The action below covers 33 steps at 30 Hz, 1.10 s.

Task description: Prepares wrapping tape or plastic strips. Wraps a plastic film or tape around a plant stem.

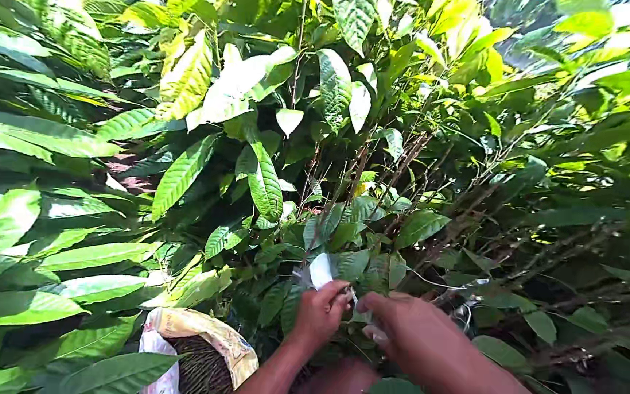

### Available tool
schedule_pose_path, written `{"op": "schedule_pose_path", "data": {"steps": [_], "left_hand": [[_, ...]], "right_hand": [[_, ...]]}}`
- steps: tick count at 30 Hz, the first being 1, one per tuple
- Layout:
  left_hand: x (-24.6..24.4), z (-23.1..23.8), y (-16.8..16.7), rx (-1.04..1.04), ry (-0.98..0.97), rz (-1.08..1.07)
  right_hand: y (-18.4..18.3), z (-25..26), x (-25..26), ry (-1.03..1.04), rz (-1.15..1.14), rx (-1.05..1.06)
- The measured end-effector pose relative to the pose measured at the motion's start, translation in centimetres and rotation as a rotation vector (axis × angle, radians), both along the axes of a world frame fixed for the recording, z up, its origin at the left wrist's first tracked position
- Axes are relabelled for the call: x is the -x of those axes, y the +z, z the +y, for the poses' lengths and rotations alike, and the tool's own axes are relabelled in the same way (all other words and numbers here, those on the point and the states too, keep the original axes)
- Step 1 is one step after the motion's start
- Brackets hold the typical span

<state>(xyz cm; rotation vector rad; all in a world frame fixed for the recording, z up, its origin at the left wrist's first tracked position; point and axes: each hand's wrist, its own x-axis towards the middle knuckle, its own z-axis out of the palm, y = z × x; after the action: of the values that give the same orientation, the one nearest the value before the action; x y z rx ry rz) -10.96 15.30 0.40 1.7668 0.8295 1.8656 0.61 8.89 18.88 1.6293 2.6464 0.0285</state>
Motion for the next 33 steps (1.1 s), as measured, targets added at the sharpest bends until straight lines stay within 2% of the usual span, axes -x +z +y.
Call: {"op": "schedule_pose_path", "data": {"steps": [2, 3, 5, 7, 9, 11, 12, 14, 16, 17, 20, 21, 22, 24, 25, 26, 30, 33], "left_hand": [[-0.6, -0.7, 0.5, -0.026, 0.015, 0.057], [-0.8, -0.9, 0.3, -0.043, -0.012, 0.091], [-0.6, -0.7, -0.2, -0.041, -0.054, 0.103], [0.1, -0.1, 0.1, -0.017, -0.066, 0.051], [0.2, 0.0, 0.5, -0.017, -0.055, 0.035], [-0.5, -0.4, 0.9, -0.018, -0.043, 0.072], [-0.6, -0.5, 0.9, -0.015, -0.086, 0.105], [-0.1, -0.4, 0.8, -0.005, -0.121, 0.122], [0.4, 0.1, 0.9, -0.013, -0.112, 0.074], [0.4, 0.1, 1.0, -0.016, -0.103, 0.044], [0.0, -0.2, 1.4, -0.027, -0.093, 0.029], [-0.1, -0.2, 1.3, -0.019, -0.126, 0.049], [0.1, -0.3, 1.3, -0.011, -0.153, 0.072], [0.6, -0.2, 1.5, -0.011, -0.160, 0.114], [0.7, -0.2, 1.7, -0.025, -0.151, 0.122], [0.7, -0.3, 1.8, -0.042, -0.142, 0.120], [0.4, -0.3, 1.7, -0.082, -0.096, 0.069], [0.5, 0.1, 1.6, -0.084, -0.071, 0.027]], "right_hand": [[0.3, 0.6, 0.2, 0.035, 0.281, 0.121], [1.3, 1.8, 0.0, 0.003, 0.299, 0.154], [2.5, 3.6, -1.4, -0.084, 0.068, 0.085], [1.3, 2.6, -1.9, -0.044, -0.079, -0.041], [0.7, 0.7, -0.6, 0.019, 0.030, 0.039], [1.7, 1.3, -0.1, 0.032, 0.250, 0.164], [2.6, 2.2, -0.5, 0.000, 0.242, 0.196], [2.6, 3.2, -1.8, -0.040, 0.048, 0.059], [0.9, 2.3, -1.8, 0.032, -0.038, -0.137], [0.7, 1.5, -1.2, 0.049, -0.003, -0.113], [1.9, 1.4, -0.2, 0.033, 0.286, 0.136], [2.6, 2.0, -0.5, 0.014, 0.274, 0.175], [2.9, 2.5, -0.8, -0.008, 0.192, 0.163], [1.7, 2.4, -1.2, 0.022, -0.003, -0.055], [0.7, 2.1, -1.1, 0.063, -0.041, -0.180], [0.1, 1.7, -0.8, 0.073, -0.056, -0.218], [1.6, 1.7, -0.5, -0.120, 0.014, 0.135], [2.1, 1.5, -2.0, -0.149, 0.113, 0.215]]}}
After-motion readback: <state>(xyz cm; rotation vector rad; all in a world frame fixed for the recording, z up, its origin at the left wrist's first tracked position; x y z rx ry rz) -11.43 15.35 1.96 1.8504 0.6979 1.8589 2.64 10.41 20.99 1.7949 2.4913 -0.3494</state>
